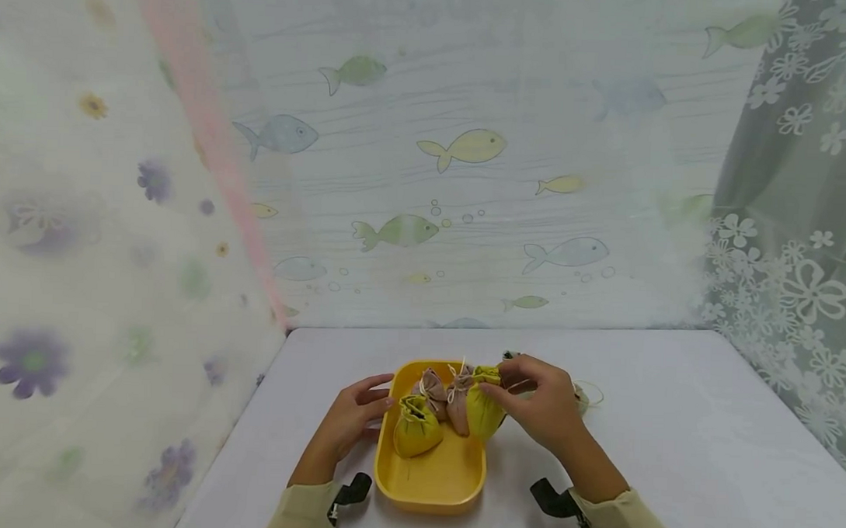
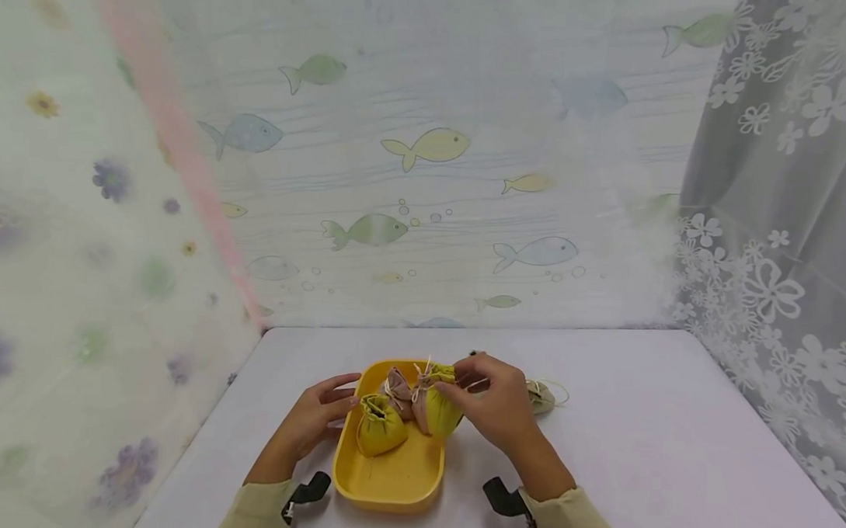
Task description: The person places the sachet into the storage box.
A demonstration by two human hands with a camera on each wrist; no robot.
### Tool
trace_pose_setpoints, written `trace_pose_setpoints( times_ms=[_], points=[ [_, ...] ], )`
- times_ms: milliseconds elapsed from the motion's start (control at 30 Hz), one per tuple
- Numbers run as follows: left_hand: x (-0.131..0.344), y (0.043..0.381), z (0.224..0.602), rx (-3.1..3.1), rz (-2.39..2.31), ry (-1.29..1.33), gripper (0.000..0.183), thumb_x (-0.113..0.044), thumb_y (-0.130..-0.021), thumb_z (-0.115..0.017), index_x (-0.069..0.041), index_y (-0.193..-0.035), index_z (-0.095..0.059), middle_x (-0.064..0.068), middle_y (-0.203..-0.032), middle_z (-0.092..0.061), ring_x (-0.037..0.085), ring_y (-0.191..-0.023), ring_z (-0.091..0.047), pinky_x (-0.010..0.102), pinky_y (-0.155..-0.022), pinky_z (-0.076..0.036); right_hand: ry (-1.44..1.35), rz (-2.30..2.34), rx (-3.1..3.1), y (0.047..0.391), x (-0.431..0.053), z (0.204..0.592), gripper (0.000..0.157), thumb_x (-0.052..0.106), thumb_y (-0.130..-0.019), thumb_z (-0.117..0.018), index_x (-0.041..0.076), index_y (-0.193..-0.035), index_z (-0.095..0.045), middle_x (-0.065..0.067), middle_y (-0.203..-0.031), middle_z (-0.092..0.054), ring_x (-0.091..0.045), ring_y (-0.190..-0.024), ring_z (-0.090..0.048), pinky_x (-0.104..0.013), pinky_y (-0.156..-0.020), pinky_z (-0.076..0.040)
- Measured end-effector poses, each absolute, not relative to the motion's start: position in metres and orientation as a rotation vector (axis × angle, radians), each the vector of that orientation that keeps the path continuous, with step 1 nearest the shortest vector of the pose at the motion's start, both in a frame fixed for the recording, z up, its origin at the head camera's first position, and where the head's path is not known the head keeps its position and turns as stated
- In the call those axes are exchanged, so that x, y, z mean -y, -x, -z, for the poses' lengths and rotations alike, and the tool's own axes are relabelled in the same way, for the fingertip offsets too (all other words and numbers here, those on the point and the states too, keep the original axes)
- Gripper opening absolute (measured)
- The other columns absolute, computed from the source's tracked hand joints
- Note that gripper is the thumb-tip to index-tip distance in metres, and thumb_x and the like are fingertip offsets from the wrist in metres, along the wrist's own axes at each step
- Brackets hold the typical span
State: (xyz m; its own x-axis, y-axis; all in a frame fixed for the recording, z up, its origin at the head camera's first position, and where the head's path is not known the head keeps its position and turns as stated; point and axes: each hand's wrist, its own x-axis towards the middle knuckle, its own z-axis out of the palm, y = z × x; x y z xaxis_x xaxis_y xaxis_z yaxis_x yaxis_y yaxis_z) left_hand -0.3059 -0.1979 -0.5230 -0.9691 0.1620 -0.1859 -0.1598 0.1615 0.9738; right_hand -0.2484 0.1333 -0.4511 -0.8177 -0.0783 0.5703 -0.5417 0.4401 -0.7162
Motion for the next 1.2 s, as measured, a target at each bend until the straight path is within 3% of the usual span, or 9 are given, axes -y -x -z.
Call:
trace_pose_setpoints(
  times_ms=[367,600,833,1067,1200],
  points=[
    [0.195,0.301,0.521,-2.215,-1.857,0.018,0.056,-0.028,-0.096,-0.074,-0.024,-0.149,-0.055,0.02,-0.147,-0.057,0.027,-0.112,-0.071,0.046,-0.083,-0.065,-0.597,-1.376,2.255,0.246,-0.124,0.462,0.019,0.031,-0.084,-0.087,0.026,-0.097,-0.074,0.013,-0.092,-0.072,-0.006,-0.082,-0.071,-0.033,-0.073,-0.065],
    [0.189,0.302,0.518,-2.344,-1.834,-0.002,0.052,-0.026,-0.1,-0.067,-0.02,-0.15,-0.054,0.019,-0.144,-0.06,0.029,-0.116,-0.07,0.045,-0.081,-0.065,-0.612,-1.394,2.298,0.243,-0.114,0.464,0.02,0.037,-0.084,-0.087,0.03,-0.099,-0.075,0.016,-0.094,-0.071,-0.004,-0.084,-0.071,-0.03,-0.075,-0.064],
    [0.187,0.303,0.516,-2.398,-1.797,0.01,0.047,-0.025,-0.101,-0.066,-0.027,-0.148,-0.059,0.016,-0.145,-0.06,0.029,-0.115,-0.07,0.043,-0.077,-0.066,-0.713,-1.383,2.326,0.247,-0.104,0.474,0.02,0.036,-0.084,-0.087,0.029,-0.098,-0.074,0.017,-0.093,-0.071,-0.002,-0.083,-0.071,-0.027,-0.073,-0.064],
    [0.188,0.3,0.51,-2.379,-1.716,-0.037,0.05,-0.026,-0.103,-0.063,-0.026,-0.152,-0.054,0.019,-0.151,-0.055,0.028,-0.113,-0.071,0.044,-0.079,-0.065,-0.728,-1.375,2.361,0.251,-0.103,0.486,0.023,0.033,-0.083,-0.088,0.023,-0.099,-0.075,0.014,-0.091,-0.072,-0.002,-0.08,-0.071,-0.024,-0.071,-0.063],
    [0.19,0.299,0.508,-2.357,-1.716,-0.055,0.051,-0.026,-0.103,-0.063,-0.027,-0.153,-0.053,0.02,-0.152,-0.053,0.028,-0.113,-0.071,0.045,-0.08,-0.065,-0.711,-1.391,2.395,0.251,-0.102,0.489,0.022,0.032,-0.082,-0.089,0.026,-0.099,-0.075,0.015,-0.09,-0.071,-0.002,-0.08,-0.07,-0.023,-0.071,-0.062]
  ],
)
